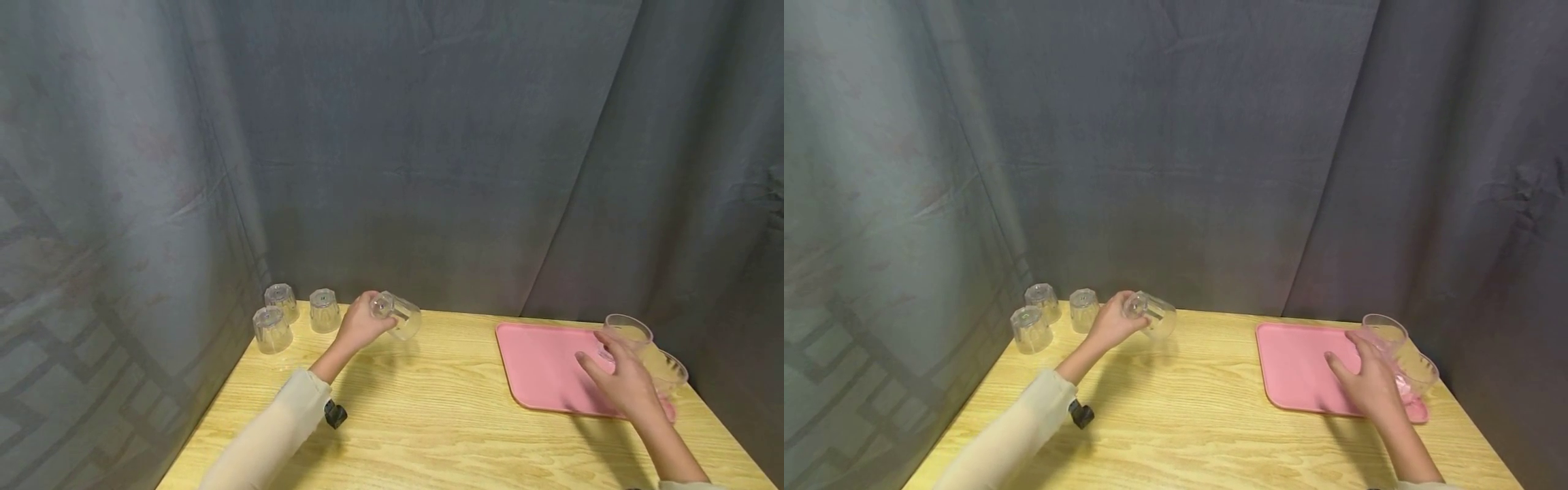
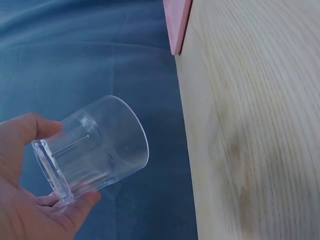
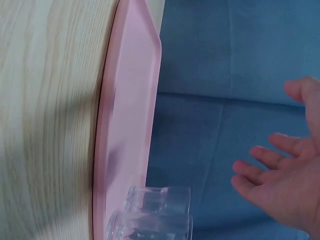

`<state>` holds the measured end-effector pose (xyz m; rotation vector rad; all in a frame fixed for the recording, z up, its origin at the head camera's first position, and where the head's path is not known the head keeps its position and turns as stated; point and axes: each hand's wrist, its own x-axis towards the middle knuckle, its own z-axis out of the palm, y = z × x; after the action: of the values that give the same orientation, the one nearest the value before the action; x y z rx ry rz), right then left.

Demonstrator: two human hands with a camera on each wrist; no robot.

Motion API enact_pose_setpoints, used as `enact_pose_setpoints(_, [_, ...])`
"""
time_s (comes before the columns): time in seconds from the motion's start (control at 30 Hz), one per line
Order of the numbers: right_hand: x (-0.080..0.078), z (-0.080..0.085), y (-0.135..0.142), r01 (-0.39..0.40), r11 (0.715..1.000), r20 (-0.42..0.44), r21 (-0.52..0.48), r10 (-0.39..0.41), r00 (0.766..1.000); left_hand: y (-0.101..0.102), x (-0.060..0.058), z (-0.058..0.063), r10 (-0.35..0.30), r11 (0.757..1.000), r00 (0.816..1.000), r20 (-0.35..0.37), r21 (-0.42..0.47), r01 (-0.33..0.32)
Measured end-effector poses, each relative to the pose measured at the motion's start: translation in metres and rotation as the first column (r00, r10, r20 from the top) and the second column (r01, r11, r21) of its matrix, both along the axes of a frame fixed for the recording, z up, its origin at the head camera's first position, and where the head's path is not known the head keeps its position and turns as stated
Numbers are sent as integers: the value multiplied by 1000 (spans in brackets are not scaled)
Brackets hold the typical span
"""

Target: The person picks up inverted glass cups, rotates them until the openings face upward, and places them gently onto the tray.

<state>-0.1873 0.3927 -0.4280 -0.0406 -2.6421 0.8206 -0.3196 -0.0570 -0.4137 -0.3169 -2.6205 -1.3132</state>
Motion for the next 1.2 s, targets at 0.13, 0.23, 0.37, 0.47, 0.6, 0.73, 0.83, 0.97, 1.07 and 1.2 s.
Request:
enact_pose_setpoints(0.13, [2, 0, -6, -15, 999, 21, -42, 16, 1000, 1, 5, 2, -26, 999, 999, 21, 26, 26])
enact_pose_setpoints(0.23, [3, 2, -12, -42, 994, 30, -99, 45, 999, 2, 9, 3, -49, 998, 998, 43, 52, 46])
enact_pose_setpoints(0.37, [5, 6, -21, -72, 985, 41, -157, 79, 996, 4, 14, 4, -70, 994, 996, 51, 89, 65])
enact_pose_setpoints(0.47, [7, 7, -26, -83, 979, 55, -186, 95, 994, 5, 17, 3, -78, 991, 996, 47, 113, 72])
enact_pose_setpoints(0.6, [10, 8, -33, -92, 970, 69, -224, 110, 991, 8, 20, 3, -81, 988, 995, 55, 138, 72])
enact_pose_setpoints(0.73, [10, 9, -38, -113, 961, 68, -252, 134, 989, 9, 23, 4, -88, 985, 995, 51, 155, 79])
enact_pose_setpoints(0.83, [10, 10, -41, -132, 953, 59, -272, 153, 986, 10, 26, 4, -99, 981, 994, 41, 174, 90])
enact_pose_setpoints(0.97, [10, 11, -46, -129, 948, 76, -292, 158, 985, 14, 30, 4, -108, 975, 994, 26, 201, 100])
enact_pose_setpoints(1.07, [11, 11, -50, -124, 943, 97, -310, 161, 982, 17, 33, 4, -118, 969, 993, 11, 219, 112])
enact_pose_setpoints(1.2, [11, 12, -56, -135, 936, 97, -326, 176, 980, 22, 37, 5, -140, 959, 990, 12, 251, 132])
